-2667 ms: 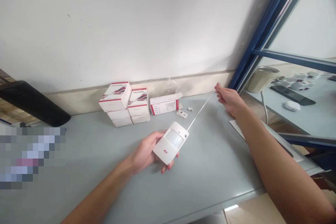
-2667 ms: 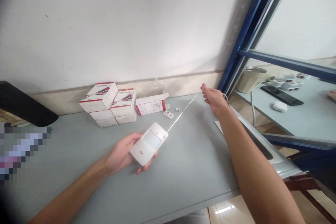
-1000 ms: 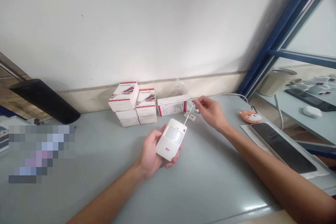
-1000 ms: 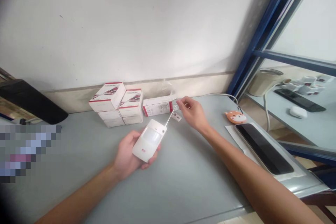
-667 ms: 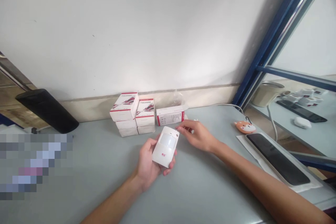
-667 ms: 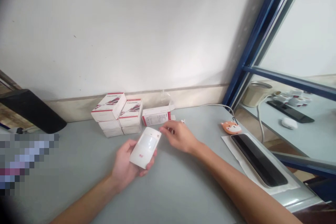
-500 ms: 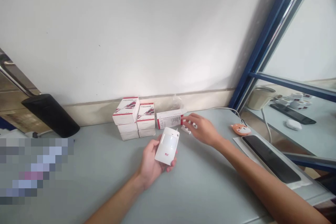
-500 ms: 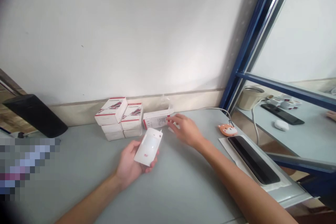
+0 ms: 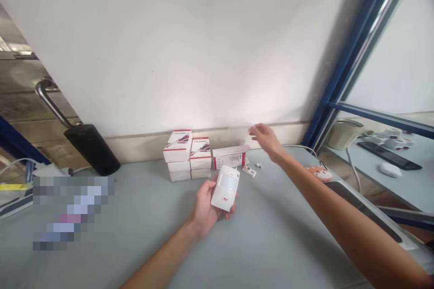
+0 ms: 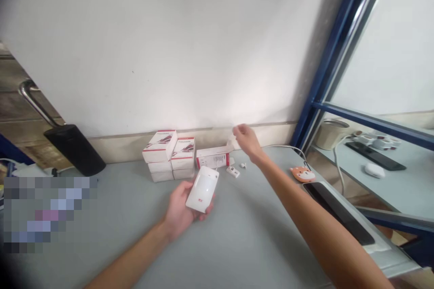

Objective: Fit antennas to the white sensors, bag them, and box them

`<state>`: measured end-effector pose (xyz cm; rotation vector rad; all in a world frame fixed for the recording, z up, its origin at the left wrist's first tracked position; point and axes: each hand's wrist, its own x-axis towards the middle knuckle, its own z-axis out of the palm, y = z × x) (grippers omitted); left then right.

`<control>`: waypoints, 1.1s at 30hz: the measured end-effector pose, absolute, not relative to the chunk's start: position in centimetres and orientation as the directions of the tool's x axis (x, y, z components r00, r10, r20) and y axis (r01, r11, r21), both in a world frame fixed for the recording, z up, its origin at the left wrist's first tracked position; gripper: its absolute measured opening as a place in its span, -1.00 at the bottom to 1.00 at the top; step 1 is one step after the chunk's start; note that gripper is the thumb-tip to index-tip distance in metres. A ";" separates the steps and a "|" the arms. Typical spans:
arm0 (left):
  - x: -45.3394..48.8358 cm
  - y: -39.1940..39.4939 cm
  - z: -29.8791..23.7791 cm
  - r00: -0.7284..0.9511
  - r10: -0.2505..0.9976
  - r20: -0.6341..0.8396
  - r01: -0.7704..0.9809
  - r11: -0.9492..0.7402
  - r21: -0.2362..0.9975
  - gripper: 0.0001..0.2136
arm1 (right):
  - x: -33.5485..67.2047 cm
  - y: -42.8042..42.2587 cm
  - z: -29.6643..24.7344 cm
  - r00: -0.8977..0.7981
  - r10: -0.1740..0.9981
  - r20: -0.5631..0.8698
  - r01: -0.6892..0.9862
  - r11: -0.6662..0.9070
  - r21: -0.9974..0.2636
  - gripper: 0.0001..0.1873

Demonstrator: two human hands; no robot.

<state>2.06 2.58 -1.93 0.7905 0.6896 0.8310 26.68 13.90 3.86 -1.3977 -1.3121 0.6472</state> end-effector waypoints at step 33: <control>2.3 2.5 -1.5 0.638 0.733 -0.236 -0.340 0.543 0.768 -0.37 | 30.0 7.3 -1.0 -0.062 0.975 -0.213 -0.281 -0.222 -0.934 -0.80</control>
